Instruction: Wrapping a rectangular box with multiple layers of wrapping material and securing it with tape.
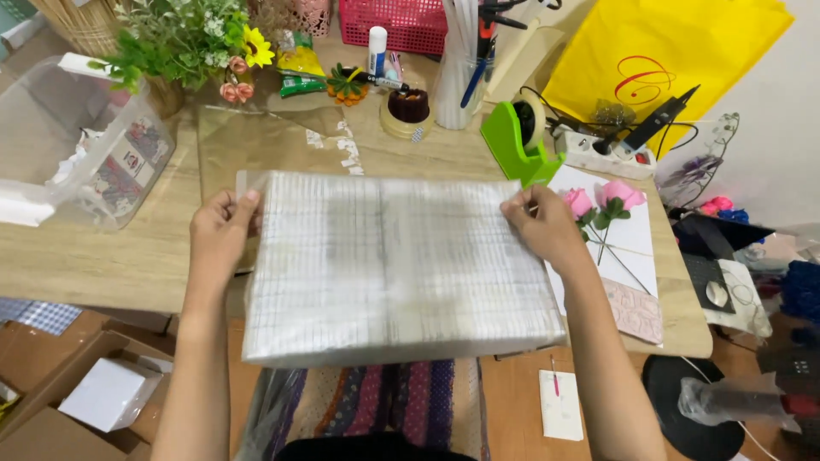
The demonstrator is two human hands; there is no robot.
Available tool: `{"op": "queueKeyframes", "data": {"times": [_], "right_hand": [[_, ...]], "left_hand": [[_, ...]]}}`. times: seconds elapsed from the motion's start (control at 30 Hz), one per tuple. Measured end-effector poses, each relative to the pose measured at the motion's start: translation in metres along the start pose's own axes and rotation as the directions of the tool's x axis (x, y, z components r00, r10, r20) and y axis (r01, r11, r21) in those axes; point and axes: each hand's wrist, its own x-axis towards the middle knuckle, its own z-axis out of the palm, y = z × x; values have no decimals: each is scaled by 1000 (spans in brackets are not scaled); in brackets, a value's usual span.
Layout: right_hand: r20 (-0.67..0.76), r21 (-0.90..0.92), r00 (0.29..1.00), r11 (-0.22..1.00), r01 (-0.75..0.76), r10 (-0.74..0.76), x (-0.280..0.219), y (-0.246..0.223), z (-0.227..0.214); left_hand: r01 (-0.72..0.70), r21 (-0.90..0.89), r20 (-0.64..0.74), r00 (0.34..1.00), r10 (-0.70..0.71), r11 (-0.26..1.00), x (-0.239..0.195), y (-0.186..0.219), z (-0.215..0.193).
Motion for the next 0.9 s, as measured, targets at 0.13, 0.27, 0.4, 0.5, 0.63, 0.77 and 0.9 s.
{"op": "queueKeyframes", "data": {"times": [0.13, 0.27, 0.4, 0.5, 0.63, 0.77, 0.9], "right_hand": [[-16, 28, 1000, 1000, 14, -14, 7, 15, 5], [-114, 82, 993, 996, 32, -23, 8, 32, 12], [-93, 187, 987, 971, 150, -134, 3, 26, 15], [-46, 2, 969, 970, 244, -243, -3, 8, 9], [5, 41, 961, 960, 275, -276, -2, 10, 11], [8, 55, 957, 956, 290, -290, 1, 15, 11], [-6, 111, 956, 950, 291, -292, -8, 2, 7]], "left_hand": [[-87, 63, -2, 996, 87, 994, -3, -2, 1], [23, 100, 63, 998, -30, 995, -4, 6, -2], [136, 220, 115, 980, -164, 966, -3, 16, -10], [42, 469, 62, 995, -81, 882, -6, 36, -12], [-284, 803, 179, 954, 242, 524, -18, 76, 3], [-595, 635, 477, 804, 356, 493, -27, 135, 52], [-766, 453, 763, 598, 246, 456, -3, 121, 130]]}}
